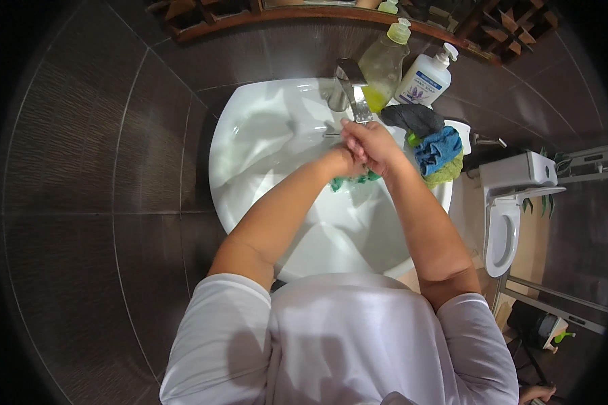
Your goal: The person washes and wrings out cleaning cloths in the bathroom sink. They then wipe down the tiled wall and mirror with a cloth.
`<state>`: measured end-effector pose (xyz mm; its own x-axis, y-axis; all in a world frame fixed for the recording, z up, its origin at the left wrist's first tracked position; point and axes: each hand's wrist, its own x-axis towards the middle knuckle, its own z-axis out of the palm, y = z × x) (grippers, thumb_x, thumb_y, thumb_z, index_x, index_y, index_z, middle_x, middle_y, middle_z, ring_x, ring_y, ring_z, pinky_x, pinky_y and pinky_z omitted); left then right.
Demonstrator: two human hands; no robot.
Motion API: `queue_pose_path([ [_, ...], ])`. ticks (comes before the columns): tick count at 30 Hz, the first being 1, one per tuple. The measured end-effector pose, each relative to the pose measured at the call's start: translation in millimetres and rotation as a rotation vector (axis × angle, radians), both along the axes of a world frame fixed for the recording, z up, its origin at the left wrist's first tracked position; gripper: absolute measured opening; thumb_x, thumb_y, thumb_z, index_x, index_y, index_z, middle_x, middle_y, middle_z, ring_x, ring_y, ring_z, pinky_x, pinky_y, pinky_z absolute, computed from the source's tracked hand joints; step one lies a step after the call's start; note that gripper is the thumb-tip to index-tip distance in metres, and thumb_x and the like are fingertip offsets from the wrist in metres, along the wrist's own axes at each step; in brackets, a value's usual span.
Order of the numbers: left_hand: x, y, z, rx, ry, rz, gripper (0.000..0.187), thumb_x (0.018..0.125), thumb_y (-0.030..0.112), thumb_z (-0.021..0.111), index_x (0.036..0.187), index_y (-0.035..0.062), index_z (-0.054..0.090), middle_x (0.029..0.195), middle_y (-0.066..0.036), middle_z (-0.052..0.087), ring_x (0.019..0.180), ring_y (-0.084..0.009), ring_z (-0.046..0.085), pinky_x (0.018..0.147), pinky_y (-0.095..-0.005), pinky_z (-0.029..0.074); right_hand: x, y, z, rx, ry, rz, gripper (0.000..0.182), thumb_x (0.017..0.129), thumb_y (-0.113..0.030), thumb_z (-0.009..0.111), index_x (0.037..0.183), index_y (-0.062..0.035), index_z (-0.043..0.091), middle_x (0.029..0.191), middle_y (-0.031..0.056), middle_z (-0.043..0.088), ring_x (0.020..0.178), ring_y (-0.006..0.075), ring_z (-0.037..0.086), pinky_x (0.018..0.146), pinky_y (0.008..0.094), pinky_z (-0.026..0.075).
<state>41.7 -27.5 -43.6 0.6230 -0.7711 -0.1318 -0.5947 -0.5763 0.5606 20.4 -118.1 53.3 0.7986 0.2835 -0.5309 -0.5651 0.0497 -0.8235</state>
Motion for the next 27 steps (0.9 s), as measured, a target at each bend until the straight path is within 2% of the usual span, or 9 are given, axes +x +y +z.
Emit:
queue_pose_path([
  [1, 25, -2, -60, -0.344, 0.425, 0.297, 0.03, 0.07, 0.026, 0.06, 0.092, 0.01, 0.048, 0.077, -0.009, 0.053, 0.068, -0.0273, 0.049, 0.068, -0.033, 0.045, 0, -2, -4, -0.005, -0.047, -0.006, 0.02, 0.08, -0.02, 0.06, 0.074, -0.0018, 0.057, 0.056, 0.0013, 0.054, 0.041, 0.0063, 0.044, 0.037, 0.0194, 0.034],
  [3, 18, -3, -57, -0.438, 0.441, 0.344, 0.033, 0.07, 0.024, 0.06, 0.098, 0.011, 0.048, 0.078, -0.01, 0.055, 0.07, -0.0283, 0.052, 0.068, -0.0321, 0.046, -1, -8, 2, -0.01, -0.099, -0.013, 0.02, 0.08, -0.021, 0.061, 0.075, -0.0028, 0.057, 0.056, 0.0009, 0.054, 0.042, 0.0062, 0.045, 0.037, 0.0194, 0.035],
  [5, -17, 5, 20, -0.576, 0.577, 0.334, 0.044, 0.07, 0.016, 0.059, 0.113, 0.0119, 0.047, 0.091, -0.013, 0.06, 0.083, -0.0295, 0.058, 0.071, -0.0312, 0.048, -5, -18, 24, -0.334, -0.166, 0.27, 0.016, 0.08, -0.02, 0.06, 0.077, -0.0043, 0.058, 0.061, 0.0006, 0.056, 0.048, 0.0057, 0.048, 0.043, 0.0197, 0.038],
  [8, -12, 15, 21, -0.669, 0.182, 0.659, 0.035, 0.072, 0.007, 0.057, 0.106, 0.0063, 0.05, 0.081, -0.005, 0.058, 0.07, -0.0158, 0.056, 0.065, -0.0263, 0.047, -4, -33, 39, -0.417, -0.329, 0.29, 0.013, 0.079, -0.017, 0.061, 0.079, -0.004, 0.059, 0.067, 0.0011, 0.058, 0.058, 0.0065, 0.052, 0.052, 0.0206, 0.041],
  [13, -23, 16, 55, -0.654, 0.514, 0.18, 0.033, 0.072, 0.001, 0.053, 0.104, 0.0043, 0.054, 0.095, -0.008, 0.06, 0.088, -0.0188, 0.058, 0.077, -0.0306, 0.046, 6, -48, 46, -0.792, -0.642, 0.125, 0.013, 0.078, -0.011, 0.062, 0.084, -0.0014, 0.057, 0.077, 0.0017, 0.059, 0.071, 0.008, 0.053, 0.066, 0.0218, 0.044],
  [16, -13, 15, 63, -0.626, 0.653, 0.739, 0.033, 0.07, -0.003, 0.052, 0.103, 0.0038, 0.056, 0.093, -0.007, 0.06, 0.087, -0.0159, 0.056, 0.078, -0.0285, 0.044, 5, -44, 48, -0.749, -0.664, 0.115, 0.014, 0.079, -0.011, 0.061, 0.087, -0.0012, 0.056, 0.081, 0.0019, 0.058, 0.075, 0.0078, 0.053, 0.069, 0.022, 0.044],
  [20, -26, 18, 68, -0.609, 0.484, 0.455, 0.034, 0.07, -0.004, 0.048, 0.101, 0.0049, 0.058, 0.09, -0.009, 0.061, 0.086, -0.0178, 0.057, 0.079, -0.0288, 0.045, 2, -42, 40, -0.653, -0.596, 0.122, 0.016, 0.08, -0.009, 0.06, 0.092, -0.0006, 0.055, 0.081, 0.0013, 0.058, 0.077, 0.0084, 0.054, 0.069, 0.0221, 0.044],
  [25, -24, 33, 84, -0.502, 0.288, 0.561, 0.037, 0.067, -0.008, 0.045, 0.099, 0.0062, 0.059, 0.097, -0.009, 0.059, 0.088, -0.0157, 0.056, 0.08, -0.0293, 0.044, -2, -49, 24, -0.656, -0.654, 0.118, 0.015, 0.081, -0.008, 0.057, 0.094, -0.0007, 0.055, 0.082, 0.001, 0.057, 0.074, 0.0076, 0.053, 0.066, 0.0218, 0.043],
  [27, -25, 38, 76, -0.829, 0.591, 0.534, 0.039, 0.065, -0.008, 0.046, 0.098, 0.0071, 0.06, 0.097, -0.009, 0.057, 0.089, -0.0182, 0.055, 0.08, -0.0293, 0.044, -2, -49, 17, -0.623, -0.609, 0.078, 0.016, 0.081, -0.008, 0.056, 0.095, -0.0011, 0.054, 0.083, 0.001, 0.057, 0.073, 0.0074, 0.052, 0.064, 0.0217, 0.043],
])
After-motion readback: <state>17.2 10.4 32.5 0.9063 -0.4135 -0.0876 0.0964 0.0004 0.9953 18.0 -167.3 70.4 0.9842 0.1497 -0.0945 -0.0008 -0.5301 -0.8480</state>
